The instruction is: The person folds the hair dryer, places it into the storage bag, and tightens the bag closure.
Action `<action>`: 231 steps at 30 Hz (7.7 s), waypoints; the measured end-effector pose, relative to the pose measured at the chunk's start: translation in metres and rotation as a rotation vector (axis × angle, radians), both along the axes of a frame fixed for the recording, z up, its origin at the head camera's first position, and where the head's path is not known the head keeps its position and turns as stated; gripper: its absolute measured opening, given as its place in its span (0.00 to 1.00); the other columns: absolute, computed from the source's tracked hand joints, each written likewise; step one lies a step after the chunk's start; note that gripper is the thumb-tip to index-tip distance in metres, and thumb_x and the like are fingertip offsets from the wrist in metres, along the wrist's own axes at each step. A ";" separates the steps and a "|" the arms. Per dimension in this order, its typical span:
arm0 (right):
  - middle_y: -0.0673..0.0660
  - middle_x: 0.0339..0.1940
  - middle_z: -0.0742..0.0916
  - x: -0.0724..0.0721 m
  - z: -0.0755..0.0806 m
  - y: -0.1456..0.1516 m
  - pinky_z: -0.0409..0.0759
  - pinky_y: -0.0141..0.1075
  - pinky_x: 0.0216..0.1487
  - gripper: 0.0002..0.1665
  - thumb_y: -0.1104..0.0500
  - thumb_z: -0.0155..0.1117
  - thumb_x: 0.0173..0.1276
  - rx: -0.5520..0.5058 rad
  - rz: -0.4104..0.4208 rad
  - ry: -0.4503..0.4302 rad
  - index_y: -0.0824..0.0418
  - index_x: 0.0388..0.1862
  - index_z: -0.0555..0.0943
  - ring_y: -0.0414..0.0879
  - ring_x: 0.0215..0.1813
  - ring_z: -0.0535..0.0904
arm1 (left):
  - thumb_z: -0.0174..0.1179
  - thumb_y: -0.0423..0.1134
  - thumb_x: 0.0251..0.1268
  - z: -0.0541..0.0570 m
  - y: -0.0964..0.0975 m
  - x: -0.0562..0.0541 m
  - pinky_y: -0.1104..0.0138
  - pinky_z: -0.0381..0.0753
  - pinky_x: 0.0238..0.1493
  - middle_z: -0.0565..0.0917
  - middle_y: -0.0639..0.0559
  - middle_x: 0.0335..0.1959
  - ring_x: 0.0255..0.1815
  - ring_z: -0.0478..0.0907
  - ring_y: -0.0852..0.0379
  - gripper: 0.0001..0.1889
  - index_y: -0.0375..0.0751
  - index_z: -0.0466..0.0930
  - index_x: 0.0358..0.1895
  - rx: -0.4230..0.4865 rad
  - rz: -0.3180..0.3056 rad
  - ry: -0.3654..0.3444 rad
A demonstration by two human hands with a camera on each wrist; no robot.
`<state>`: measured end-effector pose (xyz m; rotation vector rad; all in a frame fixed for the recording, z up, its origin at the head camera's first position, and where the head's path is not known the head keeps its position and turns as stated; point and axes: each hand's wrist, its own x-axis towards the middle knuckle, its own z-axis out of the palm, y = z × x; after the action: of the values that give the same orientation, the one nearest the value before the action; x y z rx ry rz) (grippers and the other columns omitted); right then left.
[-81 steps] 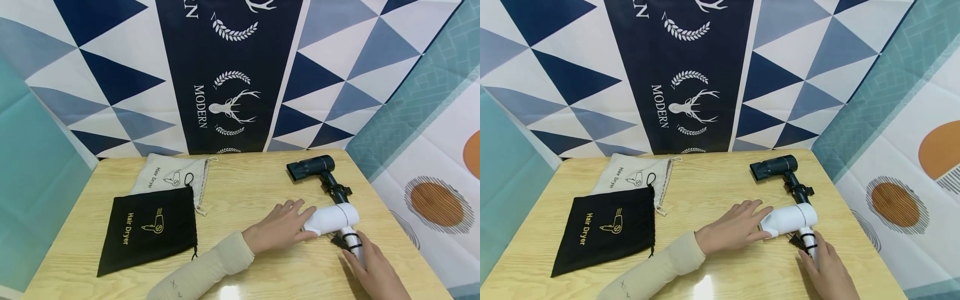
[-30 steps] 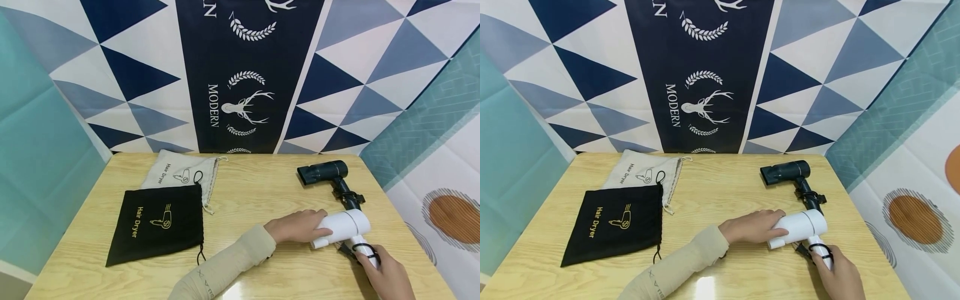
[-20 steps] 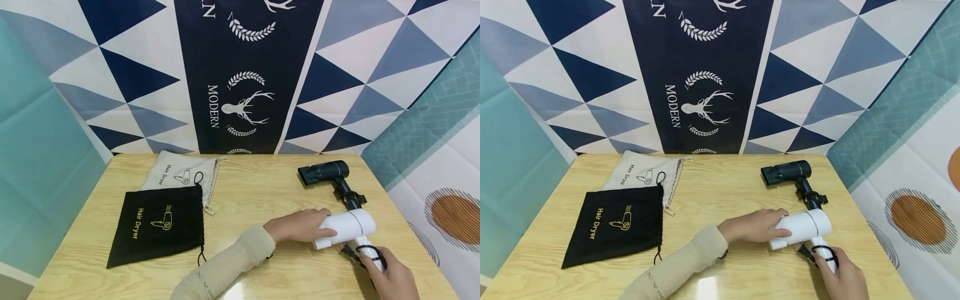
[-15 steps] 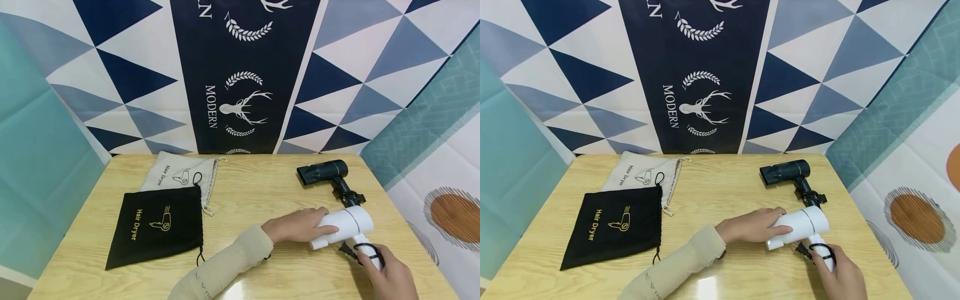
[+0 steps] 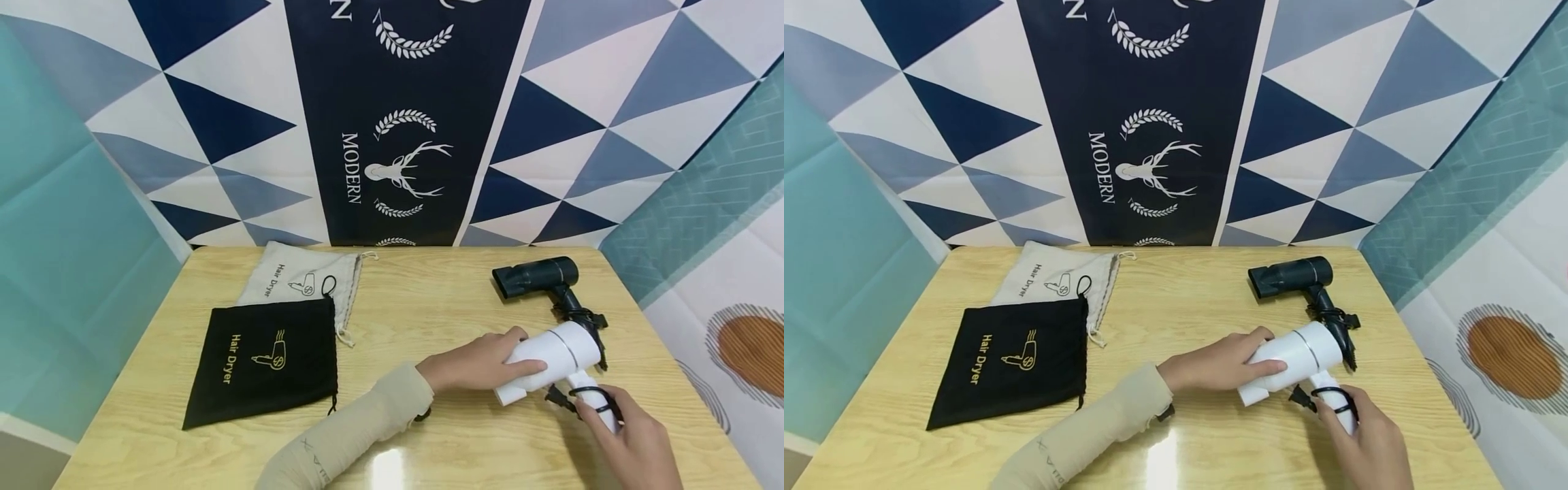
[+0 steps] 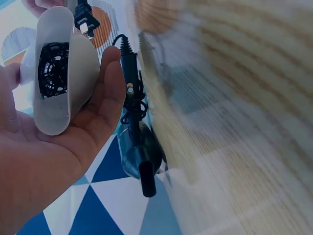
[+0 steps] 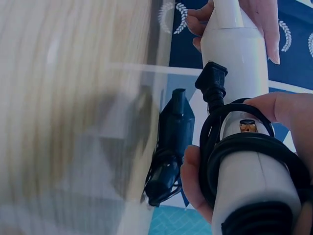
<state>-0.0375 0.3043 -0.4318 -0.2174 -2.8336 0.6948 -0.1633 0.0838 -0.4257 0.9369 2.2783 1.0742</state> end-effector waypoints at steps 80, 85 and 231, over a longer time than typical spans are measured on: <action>0.57 0.41 0.85 -0.084 0.055 -0.144 0.82 0.39 0.34 0.23 0.50 0.55 0.78 -0.455 0.829 -0.269 0.56 0.67 0.69 0.47 0.36 0.84 | 0.61 0.60 0.67 0.074 -0.195 0.041 0.63 0.83 0.23 0.79 0.52 0.43 0.32 0.83 0.57 0.40 0.62 0.52 0.77 0.216 0.380 0.064; 0.66 0.36 0.84 -0.089 0.053 -0.143 0.84 0.45 0.32 0.19 0.55 0.56 0.78 -0.637 0.877 -0.397 0.62 0.62 0.70 0.55 0.31 0.84 | 0.61 0.59 0.67 0.075 -0.195 0.042 0.62 0.83 0.24 0.78 0.53 0.44 0.34 0.83 0.57 0.40 0.62 0.51 0.77 0.212 0.380 0.056; 0.62 0.27 0.80 -0.048 0.060 -0.168 0.80 0.46 0.19 0.12 0.60 0.47 0.82 -0.904 0.594 0.048 0.67 0.52 0.73 0.51 0.21 0.77 | 0.64 0.43 0.67 0.060 -0.152 0.057 0.57 0.84 0.35 0.77 0.47 0.50 0.40 0.80 0.49 0.38 0.58 0.53 0.75 0.636 0.481 0.020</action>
<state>-0.0858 0.1365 -0.3717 0.5226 -2.3084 2.0173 -0.1058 -0.0678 -0.3660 0.6052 2.2646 2.0828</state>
